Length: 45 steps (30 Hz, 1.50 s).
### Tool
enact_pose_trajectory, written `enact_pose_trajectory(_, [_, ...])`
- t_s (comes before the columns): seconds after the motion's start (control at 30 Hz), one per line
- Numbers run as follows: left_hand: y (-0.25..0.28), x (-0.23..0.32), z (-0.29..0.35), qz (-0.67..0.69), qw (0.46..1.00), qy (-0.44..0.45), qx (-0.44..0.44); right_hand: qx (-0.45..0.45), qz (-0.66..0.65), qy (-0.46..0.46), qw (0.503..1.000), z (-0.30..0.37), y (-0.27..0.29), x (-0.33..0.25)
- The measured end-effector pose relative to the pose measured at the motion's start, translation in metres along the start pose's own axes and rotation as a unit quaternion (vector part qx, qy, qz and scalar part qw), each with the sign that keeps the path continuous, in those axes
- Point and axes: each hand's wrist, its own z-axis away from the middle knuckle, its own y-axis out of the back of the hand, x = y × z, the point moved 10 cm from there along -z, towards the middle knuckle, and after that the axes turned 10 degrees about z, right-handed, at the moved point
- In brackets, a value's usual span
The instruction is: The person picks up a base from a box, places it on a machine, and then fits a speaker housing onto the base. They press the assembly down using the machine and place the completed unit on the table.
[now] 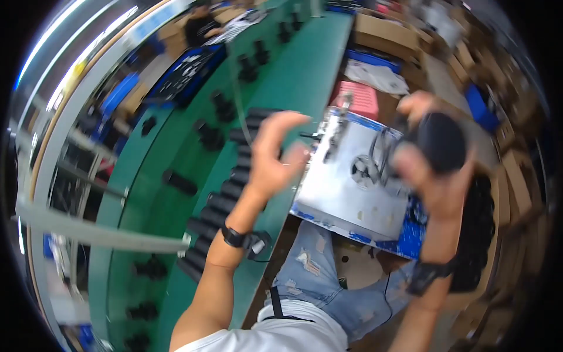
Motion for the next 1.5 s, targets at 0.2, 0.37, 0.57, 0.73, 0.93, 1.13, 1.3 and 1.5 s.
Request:
enact_pose_trajectory(0.2, [-0.028, 0.044, 0.090, 0.090, 0.986, 0.115, -0.081, -0.112, -0.091, -0.119, 0.982, 0.131, -0.112, 0.018])
enact_pose_trajectory(0.37, [0.212, -0.014, 0.155, -0.076, 0.914, 0.237, 0.322, -0.132, 0.032, -0.206, 0.969, 0.207, -0.059, 0.063])
enact_pose_trajectory(0.57, [0.398, -0.072, 0.273, -0.256, 0.768, 0.267, 0.522, 0.093, 0.067, -0.432, 0.895, 0.346, 0.125, 0.235])
enact_pose_trajectory(0.73, [0.427, -0.086, 0.352, -0.505, 0.673, 0.349, 0.412, -0.021, 0.289, -0.342, 0.894, 0.336, 0.119, 0.298])
enact_pose_trajectory(0.93, [0.394, -0.108, 0.294, -0.545, 0.669, 0.399, 0.309, -0.106, 0.418, -0.369, 0.823, 0.364, 0.087, 0.299])
enact_pose_trajectory(1.13, [0.249, -0.004, 0.180, -0.529, 0.835, 0.073, 0.135, -0.152, 0.485, -0.534, 0.676, 0.375, 0.107, 0.313])
enact_pose_trajectory(1.3, [0.059, 0.034, 0.157, -0.184, 0.974, 0.125, 0.040, -0.071, 0.464, -0.460, 0.754, 0.387, 0.123, 0.292])
enact_pose_trajectory(1.5, [-0.132, 0.064, 0.162, 0.172, 0.956, 0.188, -0.148, 0.049, 0.355, -0.227, 0.905, 0.321, 0.119, 0.092])
